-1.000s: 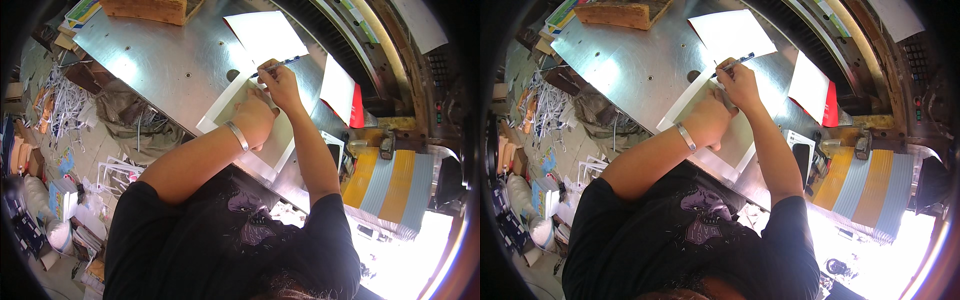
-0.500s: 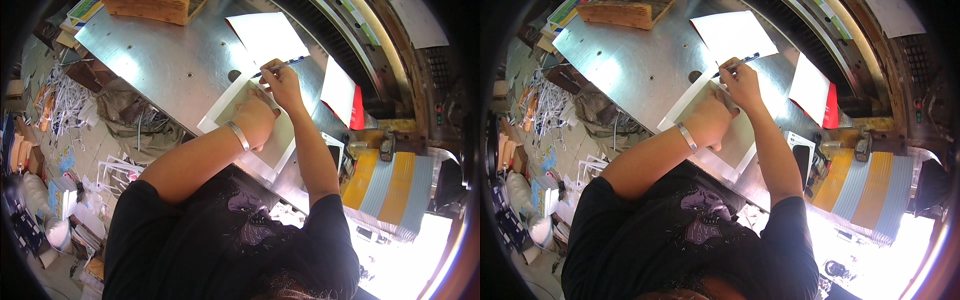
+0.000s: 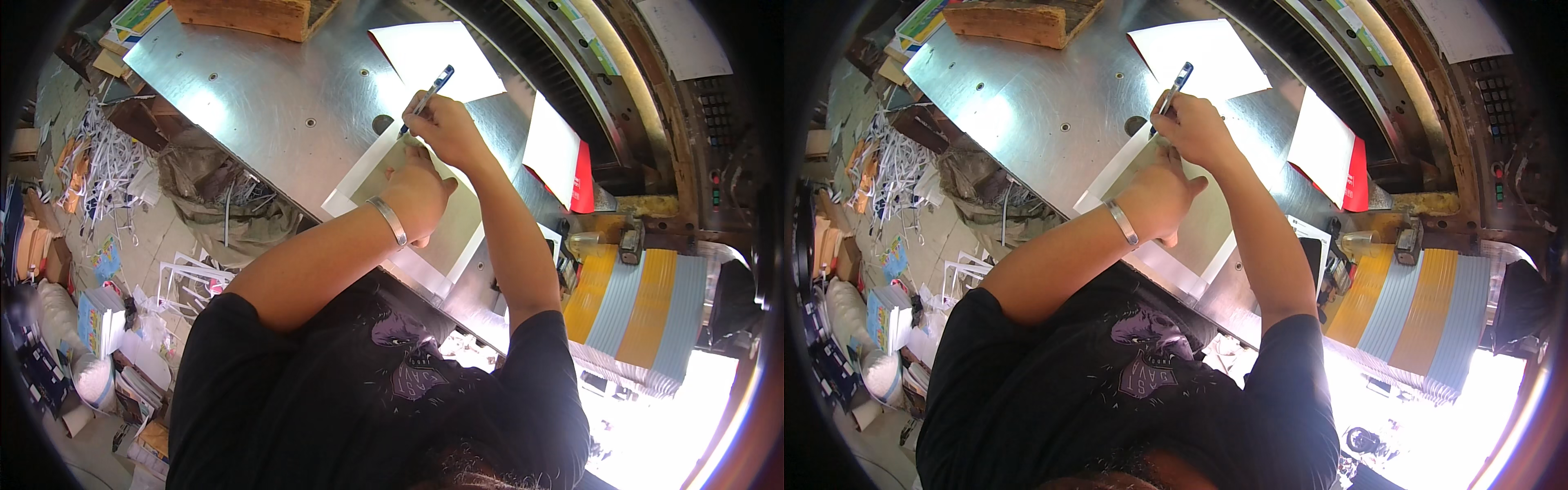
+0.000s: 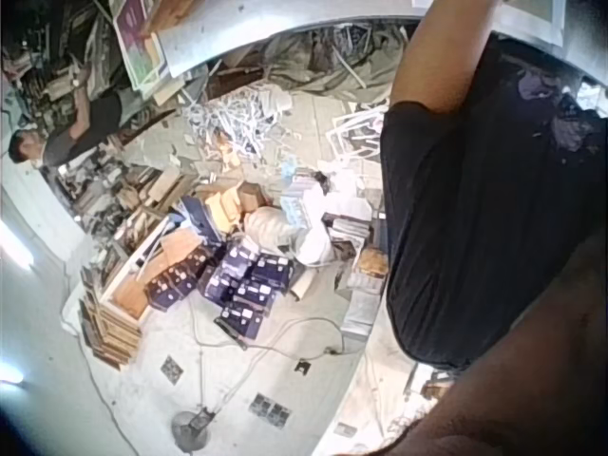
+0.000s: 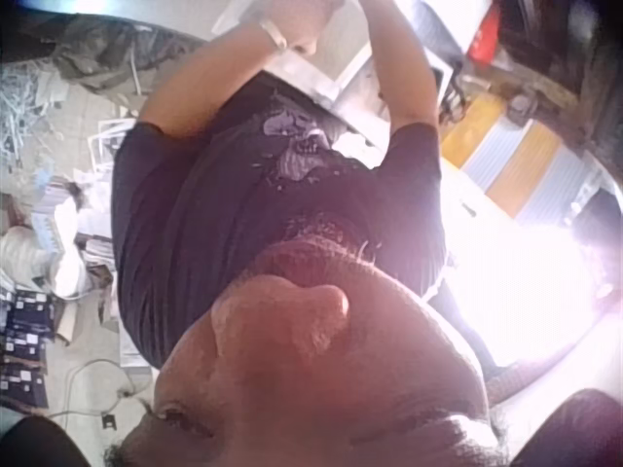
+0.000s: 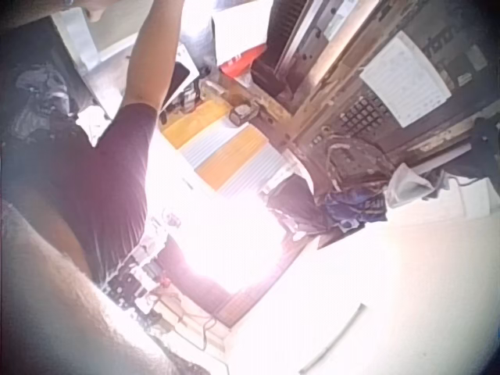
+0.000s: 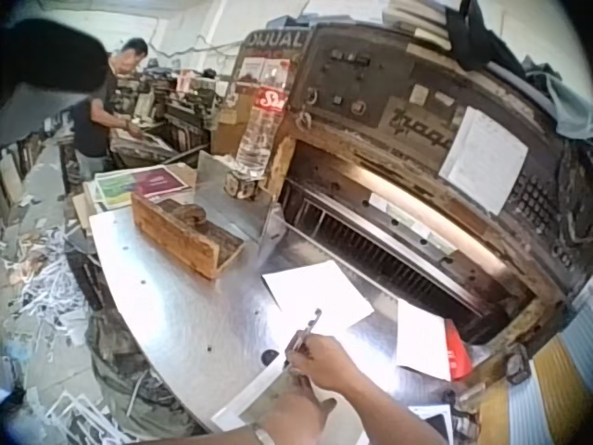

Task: The person positions a piece of cardstock over a sheet of paper, traces its outline with a pen, and cuts along the marks using a utility knife and a straight edge.

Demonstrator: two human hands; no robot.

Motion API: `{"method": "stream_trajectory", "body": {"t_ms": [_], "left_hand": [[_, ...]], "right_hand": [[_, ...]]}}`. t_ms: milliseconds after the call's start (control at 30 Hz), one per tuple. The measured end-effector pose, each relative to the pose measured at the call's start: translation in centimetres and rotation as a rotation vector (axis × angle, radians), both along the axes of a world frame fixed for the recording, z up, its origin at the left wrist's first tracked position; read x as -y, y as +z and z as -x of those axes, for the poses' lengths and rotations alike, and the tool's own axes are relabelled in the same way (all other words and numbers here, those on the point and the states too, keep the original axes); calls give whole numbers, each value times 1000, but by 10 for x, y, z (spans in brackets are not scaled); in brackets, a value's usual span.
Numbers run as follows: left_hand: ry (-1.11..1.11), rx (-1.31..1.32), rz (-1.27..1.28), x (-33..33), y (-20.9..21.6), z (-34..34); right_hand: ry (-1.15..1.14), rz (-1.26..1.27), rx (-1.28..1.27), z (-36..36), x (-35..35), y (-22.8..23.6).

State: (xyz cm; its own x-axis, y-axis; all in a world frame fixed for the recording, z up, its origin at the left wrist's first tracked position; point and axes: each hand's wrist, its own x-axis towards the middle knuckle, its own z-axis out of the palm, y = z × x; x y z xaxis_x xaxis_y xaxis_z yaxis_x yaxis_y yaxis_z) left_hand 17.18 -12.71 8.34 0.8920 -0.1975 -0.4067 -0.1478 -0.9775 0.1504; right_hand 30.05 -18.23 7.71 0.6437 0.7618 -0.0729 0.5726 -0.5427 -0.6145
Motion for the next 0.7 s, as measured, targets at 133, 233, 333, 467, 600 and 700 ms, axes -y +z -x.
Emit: {"method": "stream_trajectory", "body": {"t_ms": [133, 233, 333, 467, 600, 700], "left_hand": [[-27, -21, 5, -1, -2, -2], [-32, -20, 6, -1, -1, -2], [-31, -24, 7, -2, 1, -2], [16, 73, 17, 1, -8, 4], [68, 86, 55, 1, -10, 7], [75, 84, 82, 0, -11, 7]], "right_hand": [[21, 97, 73, 5, -7, 7], [37, 106, 85, 5, -9, 9], [42, 127, 99, 8, -11, 17], [9, 54, 64, -1, -6, 4], [-10, 34, 38, -9, -7, -2], [-13, -20, 15, -15, -4, -10]]}}
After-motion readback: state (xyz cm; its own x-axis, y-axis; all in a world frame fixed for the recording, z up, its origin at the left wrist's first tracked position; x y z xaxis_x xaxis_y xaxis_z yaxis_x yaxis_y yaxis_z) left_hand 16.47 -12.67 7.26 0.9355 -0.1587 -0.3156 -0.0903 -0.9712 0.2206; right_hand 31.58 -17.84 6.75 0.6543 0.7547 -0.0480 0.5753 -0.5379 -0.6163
